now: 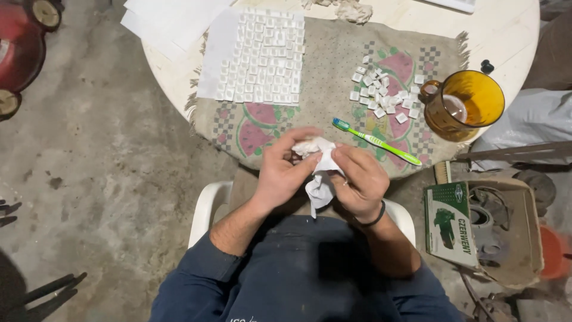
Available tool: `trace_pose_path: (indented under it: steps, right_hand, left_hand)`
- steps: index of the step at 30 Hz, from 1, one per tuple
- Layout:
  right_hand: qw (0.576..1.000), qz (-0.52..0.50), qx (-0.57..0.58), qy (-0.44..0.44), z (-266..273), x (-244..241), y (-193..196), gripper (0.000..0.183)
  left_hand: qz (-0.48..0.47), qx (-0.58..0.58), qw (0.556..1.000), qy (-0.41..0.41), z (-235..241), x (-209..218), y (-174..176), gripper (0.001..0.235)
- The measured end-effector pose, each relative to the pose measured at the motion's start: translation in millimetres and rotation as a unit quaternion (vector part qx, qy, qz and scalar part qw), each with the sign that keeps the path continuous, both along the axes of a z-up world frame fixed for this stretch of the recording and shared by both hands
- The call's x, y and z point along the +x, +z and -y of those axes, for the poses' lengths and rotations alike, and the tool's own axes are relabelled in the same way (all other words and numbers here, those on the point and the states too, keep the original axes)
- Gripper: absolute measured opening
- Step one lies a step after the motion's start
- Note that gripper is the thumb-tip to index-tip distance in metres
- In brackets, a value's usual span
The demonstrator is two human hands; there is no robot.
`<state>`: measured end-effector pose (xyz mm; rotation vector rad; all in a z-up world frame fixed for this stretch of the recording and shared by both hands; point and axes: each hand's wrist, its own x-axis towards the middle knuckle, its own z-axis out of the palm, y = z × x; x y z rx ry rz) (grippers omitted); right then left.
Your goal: Cleaning individual keyboard keys using a toothbrush and a paper towel.
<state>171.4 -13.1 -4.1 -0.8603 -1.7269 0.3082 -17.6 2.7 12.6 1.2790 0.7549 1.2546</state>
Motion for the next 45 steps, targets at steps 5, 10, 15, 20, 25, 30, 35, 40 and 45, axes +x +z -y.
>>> trace_pose_path:
  steps: [5,10,15,20,25,30,35,40,45]
  right_hand:
    - [0.985,0.097,0.142,-0.022,-8.2,4.3,16.1,0.032]
    - [0.996,0.046,0.082,-0.008,-0.7,8.0,7.8,0.034]
    - [0.992,-0.116,-0.043,0.032,7.2,8.6,-21.2,0.028]
    - [0.929,-0.244,-0.252,0.121,12.3,11.4,-14.7,0.039]
    - [0.990,-0.102,-0.100,-0.008,10.5,2.9,9.5,0.027]
    - [0.996,-0.025,0.046,-0.065,7.2,6.1,15.7,0.025]
    - [0.995,-0.098,-0.017,-0.011,16.4,2.1,-7.5,0.028]
    - [0.948,-0.278,-0.154,0.028,20.9,-3.1,-29.9,0.026]
    - [0.988,-0.117,-0.098,-0.017,17.7,-5.6,8.2,0.028]
  left_hand:
    - [-0.016,0.015,1.000,0.023,1.3,9.9,-24.9,0.019]
    - [0.005,0.037,0.995,0.095,2.0,4.2,-17.4,0.015]
    - [-0.078,0.160,0.979,0.103,2.4,-2.3,-4.7,0.017]
    - [-0.071,0.187,0.974,0.104,7.5,1.3,-7.6,0.020]
    - [-0.107,0.211,0.971,0.040,17.9,11.2,12.6,0.031]
    - [-0.006,0.083,0.990,-0.114,11.2,-5.8,-15.1,0.031]
    - [0.113,-0.178,0.972,-0.100,8.5,-2.3,-11.3,0.056]
    - [-0.124,0.213,0.969,0.001,16.0,5.8,10.3,0.026]
    - [-0.075,0.130,0.987,0.057,15.5,7.5,-12.4,0.021]
